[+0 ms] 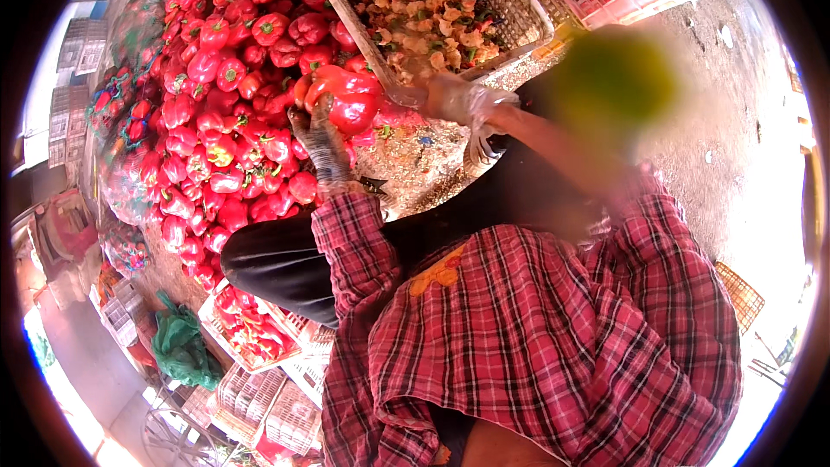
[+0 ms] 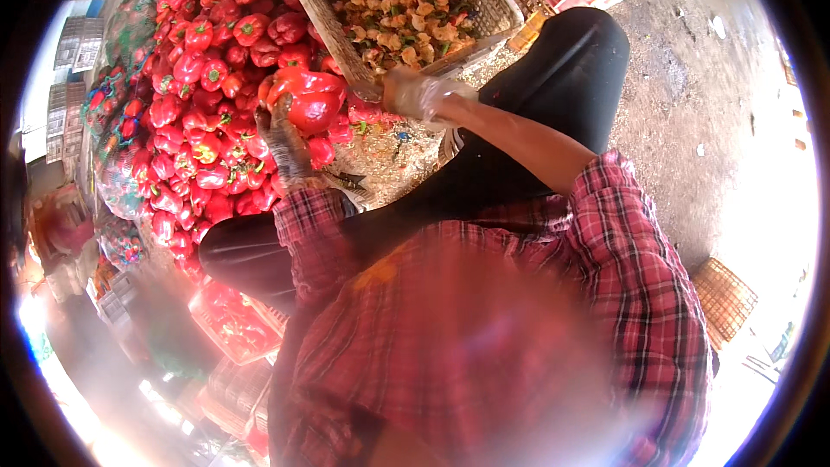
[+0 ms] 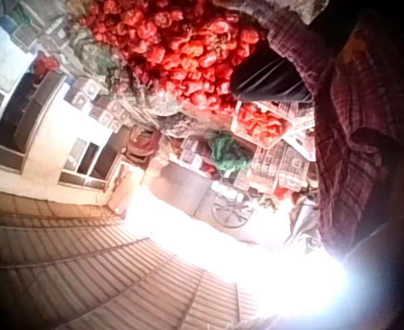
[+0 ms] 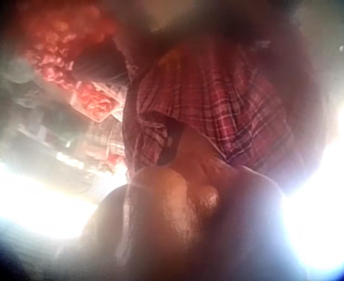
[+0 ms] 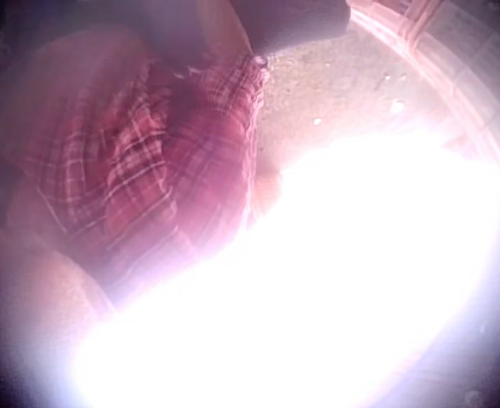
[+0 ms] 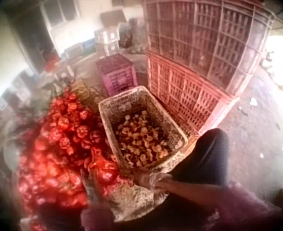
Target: The person sorts through a large pile of red bell peppers by hand, picking them up individually and placing selected ones into plastic crates.
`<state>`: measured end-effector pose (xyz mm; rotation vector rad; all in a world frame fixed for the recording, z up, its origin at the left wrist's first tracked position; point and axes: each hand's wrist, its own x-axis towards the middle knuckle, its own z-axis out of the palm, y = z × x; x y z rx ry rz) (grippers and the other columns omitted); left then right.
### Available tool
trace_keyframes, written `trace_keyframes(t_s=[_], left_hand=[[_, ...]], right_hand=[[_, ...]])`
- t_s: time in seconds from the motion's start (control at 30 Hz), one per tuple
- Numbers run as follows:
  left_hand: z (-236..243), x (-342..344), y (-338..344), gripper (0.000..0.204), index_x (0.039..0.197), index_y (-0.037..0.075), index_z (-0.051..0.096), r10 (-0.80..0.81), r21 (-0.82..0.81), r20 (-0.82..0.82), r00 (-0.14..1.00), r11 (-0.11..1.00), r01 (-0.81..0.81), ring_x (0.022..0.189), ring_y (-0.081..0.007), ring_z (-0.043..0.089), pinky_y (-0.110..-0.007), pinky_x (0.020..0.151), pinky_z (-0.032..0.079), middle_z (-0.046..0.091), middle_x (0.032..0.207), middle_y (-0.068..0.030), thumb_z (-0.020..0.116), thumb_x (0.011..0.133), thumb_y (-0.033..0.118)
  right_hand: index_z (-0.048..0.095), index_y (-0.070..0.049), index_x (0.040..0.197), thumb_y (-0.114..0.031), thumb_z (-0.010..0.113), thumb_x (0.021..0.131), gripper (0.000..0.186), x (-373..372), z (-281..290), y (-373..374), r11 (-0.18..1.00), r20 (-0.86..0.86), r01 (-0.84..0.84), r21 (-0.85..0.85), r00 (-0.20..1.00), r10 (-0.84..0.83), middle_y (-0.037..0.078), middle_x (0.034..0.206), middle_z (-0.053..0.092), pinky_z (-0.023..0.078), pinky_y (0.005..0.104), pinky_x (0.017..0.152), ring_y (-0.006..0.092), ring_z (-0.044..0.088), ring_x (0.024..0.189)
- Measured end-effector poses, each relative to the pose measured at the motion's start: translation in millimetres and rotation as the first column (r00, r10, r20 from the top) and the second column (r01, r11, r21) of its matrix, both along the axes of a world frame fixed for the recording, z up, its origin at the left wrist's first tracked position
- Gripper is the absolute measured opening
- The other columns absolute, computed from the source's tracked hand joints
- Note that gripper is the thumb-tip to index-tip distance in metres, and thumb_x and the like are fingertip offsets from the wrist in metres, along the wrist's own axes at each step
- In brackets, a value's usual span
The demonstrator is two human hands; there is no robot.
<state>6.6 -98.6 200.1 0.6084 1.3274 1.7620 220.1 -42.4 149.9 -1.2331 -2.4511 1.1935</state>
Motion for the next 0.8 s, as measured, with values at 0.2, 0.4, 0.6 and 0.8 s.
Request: trace_keyframes(t_s=[0.2,0.4,0.6,0.8], left_hand=[[-9,17,-1,0.031,0.112,0.004,0.053,-0.269,-0.017,-0.063,0.961,0.963,0.268,0.094,-0.0128,0.057,-0.025,0.081,0.05,0.058,0.107,-0.0041,0.062,0.083,0.0],[-5,38,-30,0.036,0.112,0.0,0.055,-0.266,-0.089,0.244,0.932,0.951,0.295,0.09,-0.0154,0.059,-0.03,0.08,0.05,0.061,0.099,-0.0054,0.064,0.08,0.016],[17,65,-18,0.049,0.114,0.005,0.055,-0.352,0.147,0.538,0.766,0.934,0.325,0.094,-0.019,0.057,-0.032,0.084,0.047,0.058,0.105,-0.006,0.06,0.082,0.042],[-9,32,-7,0.043,0.108,0.01,0.055,-0.226,0.272,0.334,0.915,0.953,0.136,0.098,-0.0196,0.056,-0.038,0.08,0.051,0.056,0.11,-0.0052,0.06,0.079,0.042]], right_hand=[[0.062,-0.008,0.113,-0.037,0.071,0.074,0.05,1,59,27,0.983,-0.118,0.126,0.137,0.987,-0.11,0.01,0.082,0.066,0.051,0.0338,0.064,0.0209,0.063,0.069],[0.066,-0.008,0.106,-0.028,0.078,0.064,0.047,-5,80,31,0.963,-0.344,-0.091,-0.255,0.939,-0.002,0.004,0.079,0.067,0.051,0.0275,0.069,0.0116,0.063,0.077],[0.063,0.003,0.102,-0.006,0.074,0.071,0.034,-7,48,37,0.726,-0.553,-0.044,-0.686,0.681,-0.48,0.006,0.091,0.067,0.051,0.0268,0.075,0.0137,0.062,0.084],[0.061,0.005,0.103,-0.013,0.071,0.075,0.035,4,58,35,0.473,-0.193,0.385,-0.792,0.577,-0.794,0.011,0.087,0.066,0.053,0.0328,0.066,0.019,0.064,0.075]])
